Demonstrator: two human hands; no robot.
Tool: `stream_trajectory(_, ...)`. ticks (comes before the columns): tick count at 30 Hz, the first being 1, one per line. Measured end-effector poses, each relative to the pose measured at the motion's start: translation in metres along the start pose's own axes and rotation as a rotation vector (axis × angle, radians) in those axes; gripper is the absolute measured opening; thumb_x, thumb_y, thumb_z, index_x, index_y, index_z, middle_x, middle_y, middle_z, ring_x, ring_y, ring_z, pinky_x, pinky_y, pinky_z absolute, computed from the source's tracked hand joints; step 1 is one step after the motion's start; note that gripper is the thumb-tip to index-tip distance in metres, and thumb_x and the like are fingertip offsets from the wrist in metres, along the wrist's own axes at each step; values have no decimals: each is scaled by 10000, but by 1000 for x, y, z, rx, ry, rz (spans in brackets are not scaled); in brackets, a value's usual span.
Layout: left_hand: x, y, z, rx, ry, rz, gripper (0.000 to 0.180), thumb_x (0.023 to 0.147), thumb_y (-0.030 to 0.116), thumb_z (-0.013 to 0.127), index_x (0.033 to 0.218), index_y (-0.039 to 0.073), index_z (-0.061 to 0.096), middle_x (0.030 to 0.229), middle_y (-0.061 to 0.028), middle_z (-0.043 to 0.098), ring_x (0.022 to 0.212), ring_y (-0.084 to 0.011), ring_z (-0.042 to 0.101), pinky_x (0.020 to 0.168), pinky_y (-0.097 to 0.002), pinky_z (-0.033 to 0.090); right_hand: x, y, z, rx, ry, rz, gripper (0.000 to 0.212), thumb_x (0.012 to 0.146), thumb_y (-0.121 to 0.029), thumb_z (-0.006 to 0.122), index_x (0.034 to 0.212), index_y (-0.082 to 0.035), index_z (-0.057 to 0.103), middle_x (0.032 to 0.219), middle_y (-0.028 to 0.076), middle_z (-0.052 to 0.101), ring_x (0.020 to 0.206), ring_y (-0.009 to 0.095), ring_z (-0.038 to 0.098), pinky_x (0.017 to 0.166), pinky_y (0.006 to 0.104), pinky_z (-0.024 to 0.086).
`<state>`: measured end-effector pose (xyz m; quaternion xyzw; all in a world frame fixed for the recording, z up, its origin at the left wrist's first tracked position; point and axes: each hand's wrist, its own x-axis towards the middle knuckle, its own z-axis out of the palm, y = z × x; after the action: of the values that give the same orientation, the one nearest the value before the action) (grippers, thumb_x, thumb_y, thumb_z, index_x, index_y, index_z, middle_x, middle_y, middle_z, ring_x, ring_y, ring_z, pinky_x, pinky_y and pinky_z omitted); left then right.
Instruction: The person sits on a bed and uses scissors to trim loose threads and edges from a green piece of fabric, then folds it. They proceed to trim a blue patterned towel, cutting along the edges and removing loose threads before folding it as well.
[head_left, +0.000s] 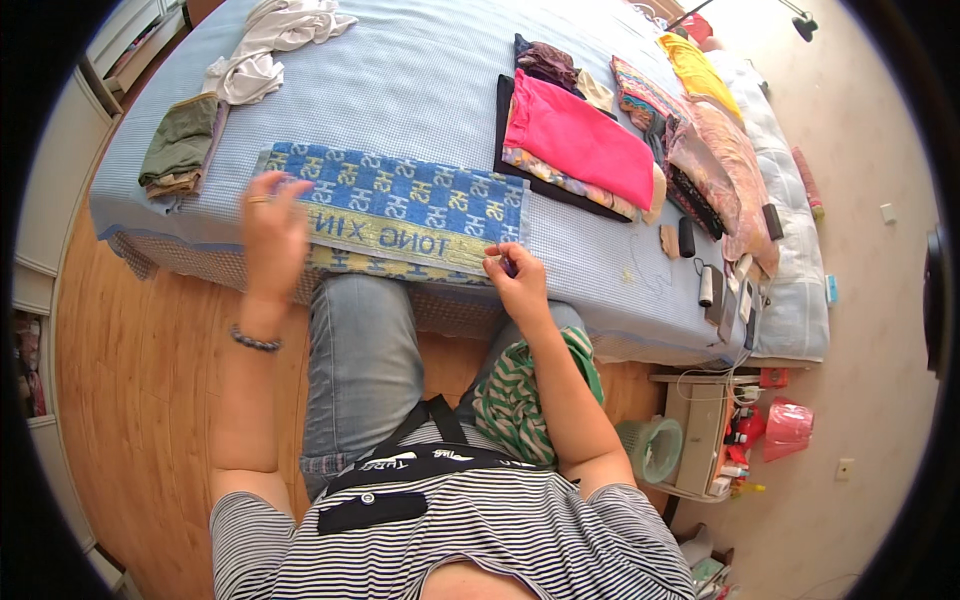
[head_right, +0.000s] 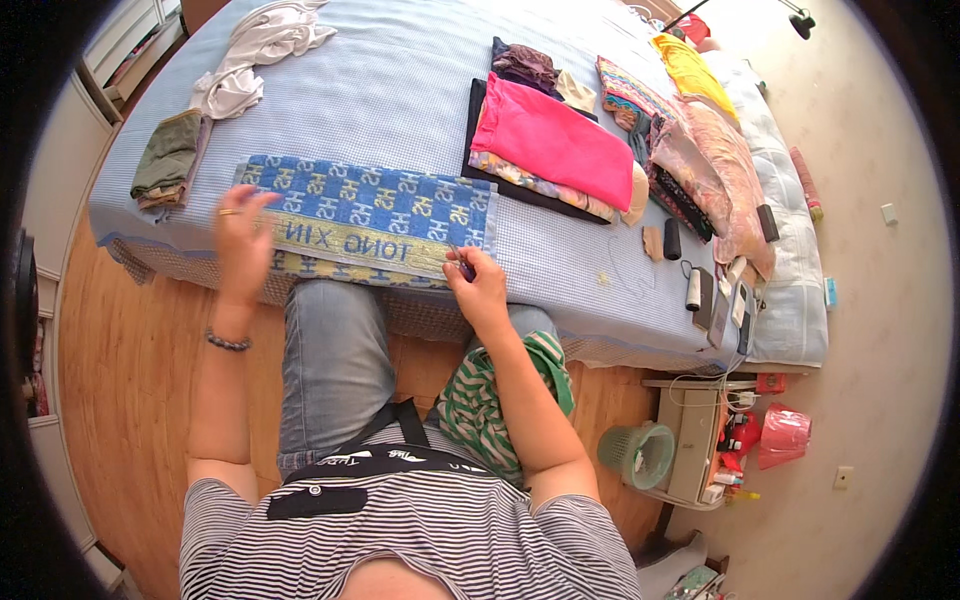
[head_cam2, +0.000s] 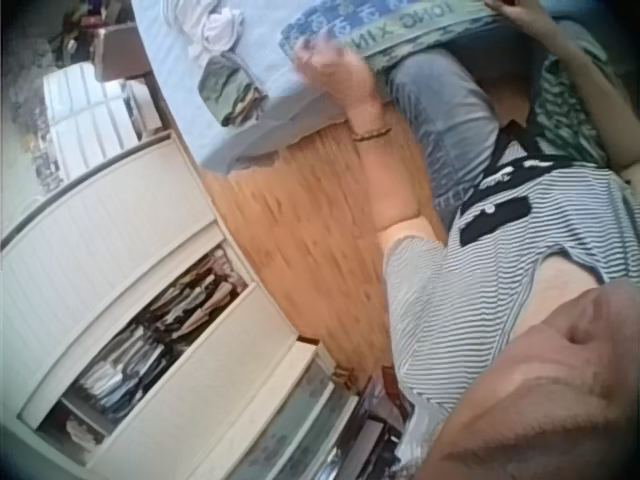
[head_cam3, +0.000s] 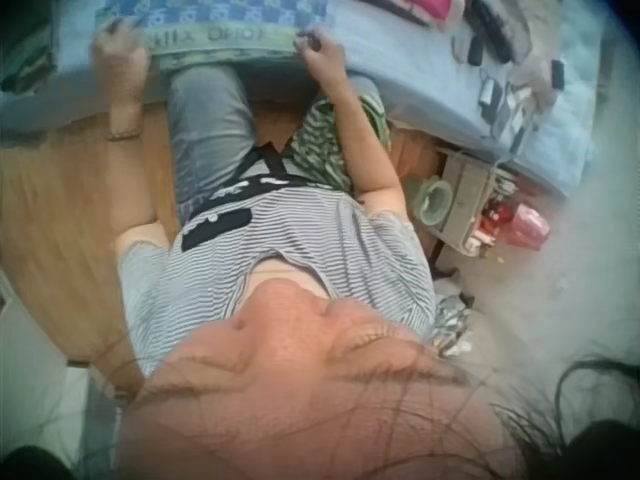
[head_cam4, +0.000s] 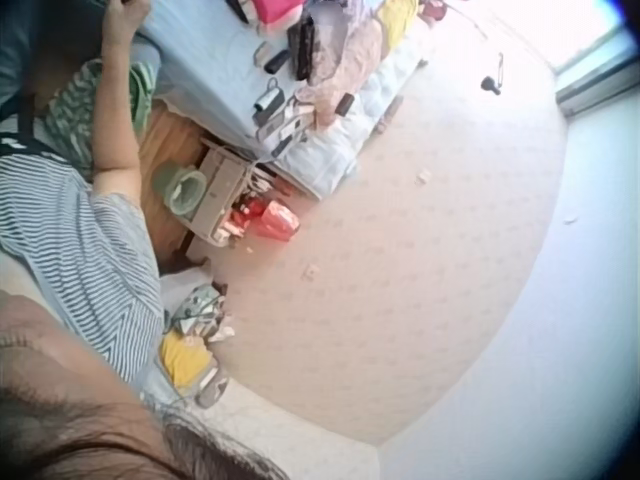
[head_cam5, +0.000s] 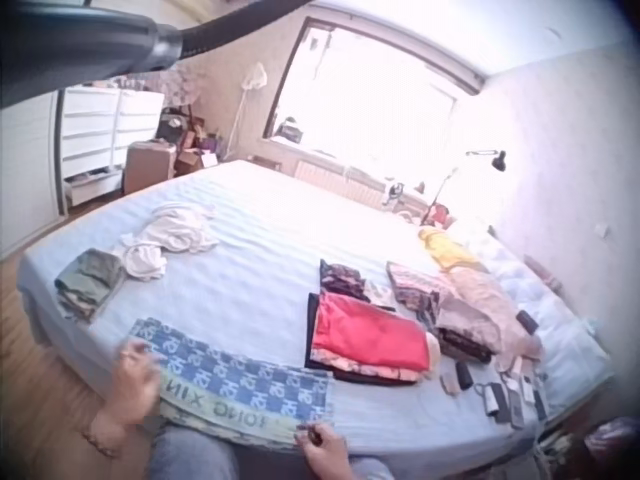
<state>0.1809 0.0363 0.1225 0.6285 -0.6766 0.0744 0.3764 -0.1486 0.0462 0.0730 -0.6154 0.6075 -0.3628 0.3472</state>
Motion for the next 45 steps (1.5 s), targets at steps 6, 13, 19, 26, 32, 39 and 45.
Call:
stream_trajectory(6,-22,104,82,-528,-413,253,189,756,31,660,944,41,648,970,-111,580,943,-300,560,833,-382,467,11,-15,12,88,86,-92,198,824,-103,660,980,14,625,837,92,627,696,126,574,636,275,469)
stream_trajectory(13,-19,102,112,-612,-464,97,95,752,80,677,829,32,647,799,-105,601,778,-264,601,676,-353,488,15,22,17,215,11,-59,265,837,-137,665,1047,17,616,881,113,621,763,176,595,698,299,480)
stream_trajectory(19,-11,96,114,-707,-571,-146,121,805,125,646,793,6,625,788,-121,612,737,-284,599,660,-373,474,6,-3,5,-74,-47,-217,245,825,-133,666,1030,1,648,823,114,594,723,239,604,662,316,482)
stream_trajectory(26,-13,99,117,-668,-555,-98,128,830,123,621,805,-1,598,819,-126,593,766,-287,590,680,-372,469,0,-9,1,-201,-9,-260,219,805,-144,673,991,-30,653,842,115,600,724,281,624,642,363,497)
stream_trajectory(32,-17,98,128,-770,-516,-115,98,851,56,601,800,-22,571,882,-82,574,768,-182,540,681,-293,446,1,-12,10,-282,66,-251,206,808,-153,664,981,-43,644,857,105,596,718,278,625,637,374,503)
stream_trajectory(39,-19,98,128,-825,-485,-136,96,846,46,602,792,-27,569,939,-89,566,818,-180,541,700,-284,446,6,-11,21,-325,93,-275,203,819,-190,649,971,-55,648,863,105,594,723,299,623,633,399,502)
stream_trajectory(45,-20,99,127,-826,-489,-129,91,846,46,599,800,-27,569,953,-96,559,831,-186,541,705,-284,445,7,-12,26,-400,111,-316,174,826,-185,638,950,-62,646,857,106,587,720,313,620,625,416,503)
